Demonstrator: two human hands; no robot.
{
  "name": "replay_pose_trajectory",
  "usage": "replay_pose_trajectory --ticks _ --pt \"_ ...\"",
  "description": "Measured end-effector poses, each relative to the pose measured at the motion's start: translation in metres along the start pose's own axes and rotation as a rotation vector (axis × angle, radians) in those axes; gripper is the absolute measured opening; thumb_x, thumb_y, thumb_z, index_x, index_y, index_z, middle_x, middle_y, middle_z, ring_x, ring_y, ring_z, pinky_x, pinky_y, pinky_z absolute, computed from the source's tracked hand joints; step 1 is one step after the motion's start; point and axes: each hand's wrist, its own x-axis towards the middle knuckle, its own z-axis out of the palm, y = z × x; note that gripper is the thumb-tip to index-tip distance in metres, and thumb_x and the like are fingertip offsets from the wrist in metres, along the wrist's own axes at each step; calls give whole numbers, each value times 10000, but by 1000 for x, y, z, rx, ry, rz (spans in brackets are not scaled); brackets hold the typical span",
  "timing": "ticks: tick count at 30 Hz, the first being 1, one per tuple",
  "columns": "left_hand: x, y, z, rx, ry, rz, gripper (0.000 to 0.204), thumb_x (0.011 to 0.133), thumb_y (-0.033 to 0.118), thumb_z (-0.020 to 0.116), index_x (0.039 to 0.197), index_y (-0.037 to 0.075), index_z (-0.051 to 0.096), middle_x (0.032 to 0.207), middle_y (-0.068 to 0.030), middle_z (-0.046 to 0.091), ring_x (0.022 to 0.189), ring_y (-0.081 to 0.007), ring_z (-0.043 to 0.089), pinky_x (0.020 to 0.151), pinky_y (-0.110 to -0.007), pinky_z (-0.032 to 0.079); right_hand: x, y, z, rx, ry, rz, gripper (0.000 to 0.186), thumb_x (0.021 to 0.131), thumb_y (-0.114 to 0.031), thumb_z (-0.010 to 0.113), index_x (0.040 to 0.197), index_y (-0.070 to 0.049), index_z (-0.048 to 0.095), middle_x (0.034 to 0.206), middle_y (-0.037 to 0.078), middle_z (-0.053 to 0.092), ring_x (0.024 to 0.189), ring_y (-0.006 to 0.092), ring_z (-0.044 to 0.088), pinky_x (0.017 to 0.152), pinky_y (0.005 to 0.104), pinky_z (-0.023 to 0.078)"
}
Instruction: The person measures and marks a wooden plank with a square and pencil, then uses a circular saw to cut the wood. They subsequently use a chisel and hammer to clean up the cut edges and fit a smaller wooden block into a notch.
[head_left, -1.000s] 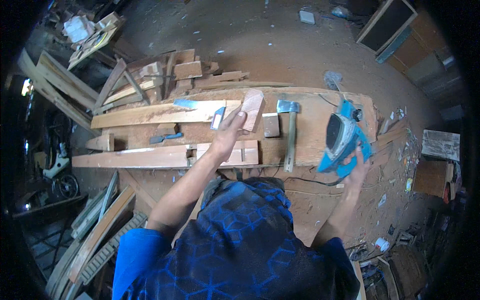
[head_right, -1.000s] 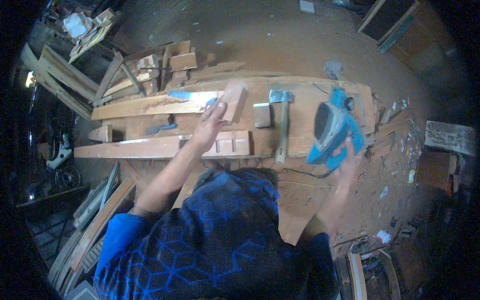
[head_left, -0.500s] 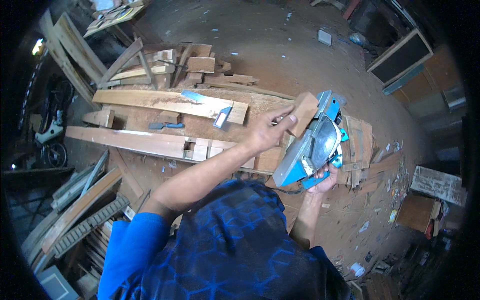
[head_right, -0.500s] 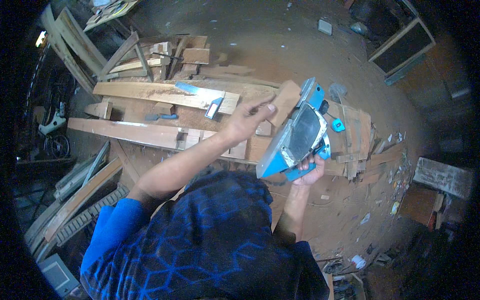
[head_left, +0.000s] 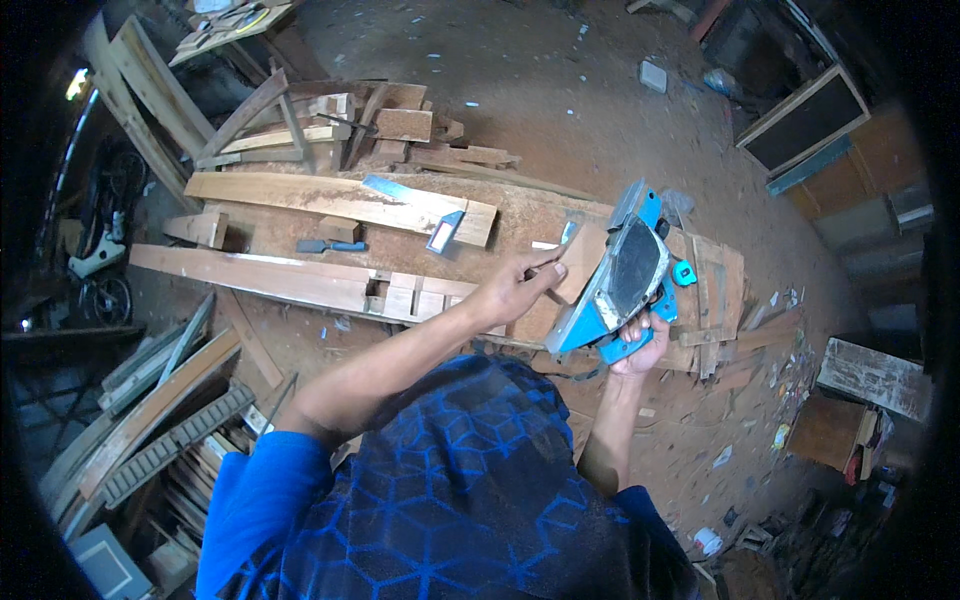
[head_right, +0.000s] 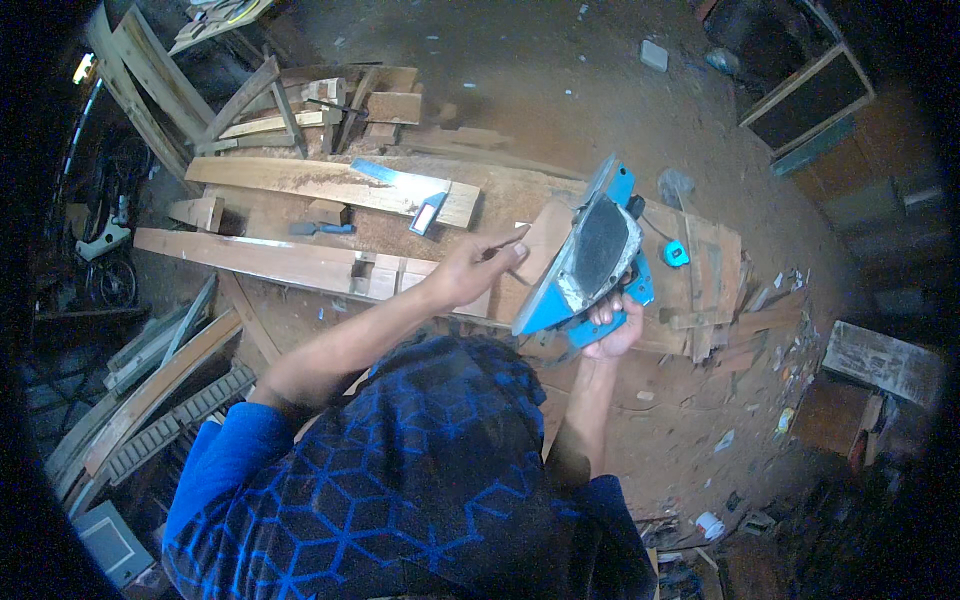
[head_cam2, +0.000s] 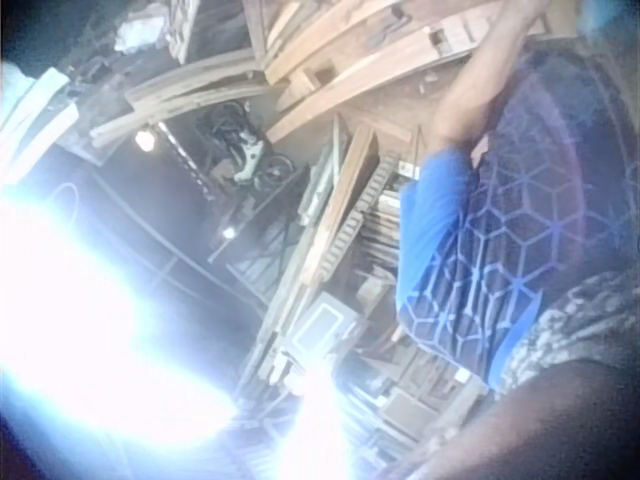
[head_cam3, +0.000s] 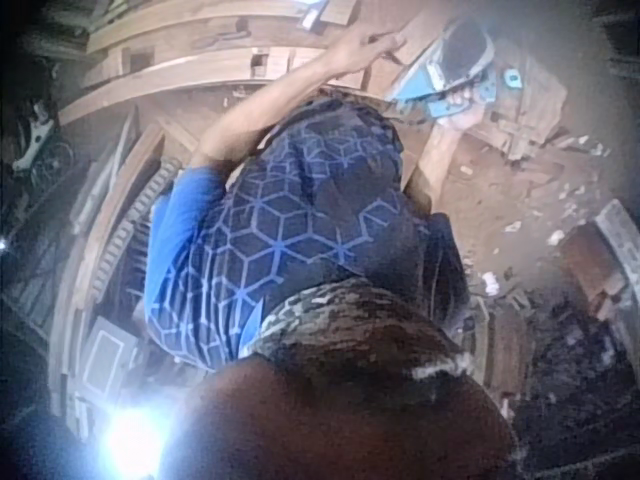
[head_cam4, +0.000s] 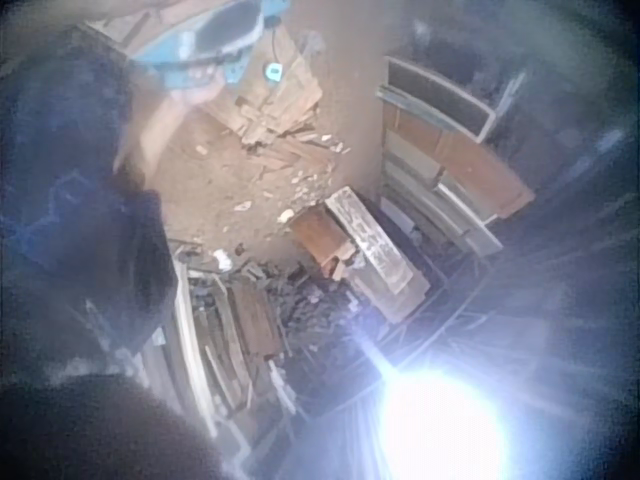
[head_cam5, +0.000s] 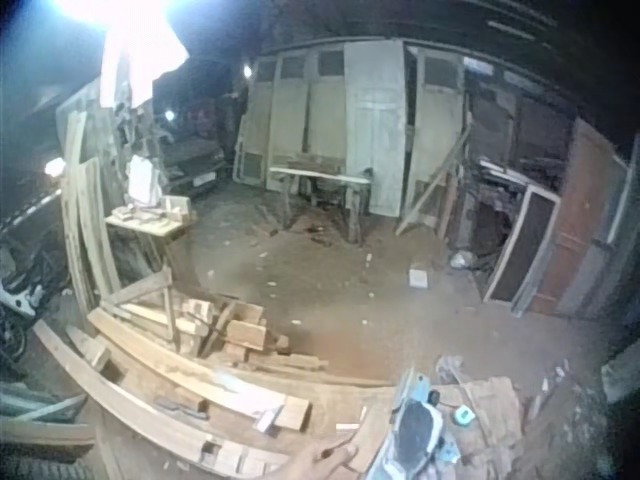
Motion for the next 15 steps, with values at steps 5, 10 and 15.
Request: replay_pose_trajectory --ticks 5,10,15 --pt "-1 -32 10 -215 104 -41 475 1089 313 561 1434 -14 579 1151 -67 719 1043 -119 632 954 -289 501 10 3 10 -30 69 25 270 974 -195 549 1216 -76 543 758 -37 530 575 76 517 512 234 460" --pt "16 1 -6 -269 186 -29 487 1096 305 545 1434 -46 556 1267 -96 684 1185 -140 601 1055 -297 460 -2 14 11 -76 77 125 246 985 -227 535 1187 -91 567 753 -45 536 575 78 534 507 253 463" --pt "19 -19 -17 -231 184 -67 527 1087 324 559 1450 -56 536 1234 -89 691 1105 -137 628 988 -290 491 0 32 10 -68 67 192 269 983 -217 550 1231 -113 540 741 -43 533 580 80 540 506 251 466"
